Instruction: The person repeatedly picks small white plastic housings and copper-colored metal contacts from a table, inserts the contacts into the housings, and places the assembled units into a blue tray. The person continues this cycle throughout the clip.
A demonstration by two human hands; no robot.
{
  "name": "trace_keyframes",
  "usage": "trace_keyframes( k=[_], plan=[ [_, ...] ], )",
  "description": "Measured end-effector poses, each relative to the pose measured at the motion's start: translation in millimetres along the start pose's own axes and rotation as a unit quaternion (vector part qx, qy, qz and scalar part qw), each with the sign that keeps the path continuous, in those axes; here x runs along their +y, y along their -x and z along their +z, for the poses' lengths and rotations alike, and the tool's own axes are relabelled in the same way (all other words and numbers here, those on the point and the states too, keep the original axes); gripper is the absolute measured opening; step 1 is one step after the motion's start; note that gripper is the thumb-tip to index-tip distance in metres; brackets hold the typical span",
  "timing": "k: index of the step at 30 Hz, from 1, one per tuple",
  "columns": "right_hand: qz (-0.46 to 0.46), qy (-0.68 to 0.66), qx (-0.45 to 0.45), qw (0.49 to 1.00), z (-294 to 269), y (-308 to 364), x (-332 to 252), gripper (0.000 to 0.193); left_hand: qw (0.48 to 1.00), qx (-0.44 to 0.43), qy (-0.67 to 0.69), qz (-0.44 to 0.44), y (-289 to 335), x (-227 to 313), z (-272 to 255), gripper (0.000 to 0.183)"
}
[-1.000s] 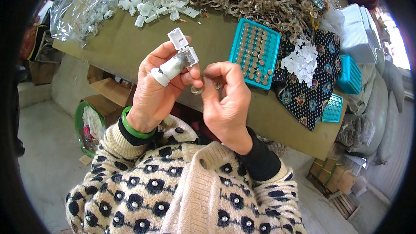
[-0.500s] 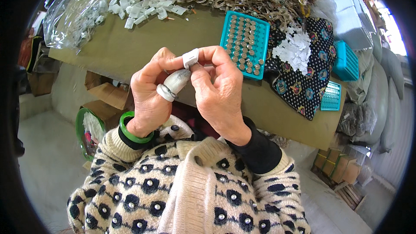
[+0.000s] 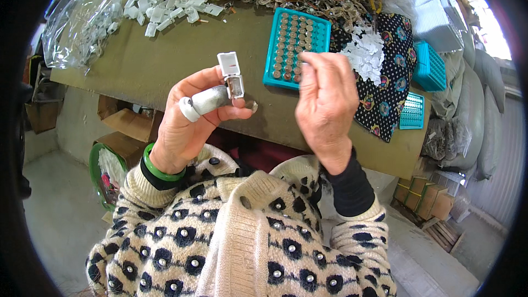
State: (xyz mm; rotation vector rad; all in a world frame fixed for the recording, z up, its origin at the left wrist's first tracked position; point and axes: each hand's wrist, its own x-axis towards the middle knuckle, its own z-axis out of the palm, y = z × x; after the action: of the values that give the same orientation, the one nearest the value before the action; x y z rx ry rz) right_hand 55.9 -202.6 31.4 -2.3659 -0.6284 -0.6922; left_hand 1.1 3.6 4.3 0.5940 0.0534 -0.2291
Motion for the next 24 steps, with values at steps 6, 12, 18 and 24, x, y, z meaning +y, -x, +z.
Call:
trace_keyframes(
  k=[6, 12, 18, 24],
  plan=[
    [-0.073, 0.127, -0.068, 0.987, -4.5, 9.7, 40.0, 0.027, 0.997, 0.039, -0.038, -0.054, -4.6, -4.7, -2.4, 0.034],
    [-0.049, 0.059, -0.12, 0.99, -12.7, 9.4, 53.2, 0.021, 0.993, 0.06, -0.073, -0.073, -6.9, -7.3, 3.4, 0.021],
    [0.021, -0.047, -0.12, 0.991, -20.7, 1.6, 54.1, 0.013, 0.994, 0.028, -0.069, -0.077, -11.9, -7.8, 3.1, 0.017],
    [0.051, -0.102, -0.167, 0.979, -25.7, -3.3, 46.4, 0.014, 0.988, 0.071, -0.092, -0.101, -17.7, -9.8, 8.2, 0.025]
  ],
)
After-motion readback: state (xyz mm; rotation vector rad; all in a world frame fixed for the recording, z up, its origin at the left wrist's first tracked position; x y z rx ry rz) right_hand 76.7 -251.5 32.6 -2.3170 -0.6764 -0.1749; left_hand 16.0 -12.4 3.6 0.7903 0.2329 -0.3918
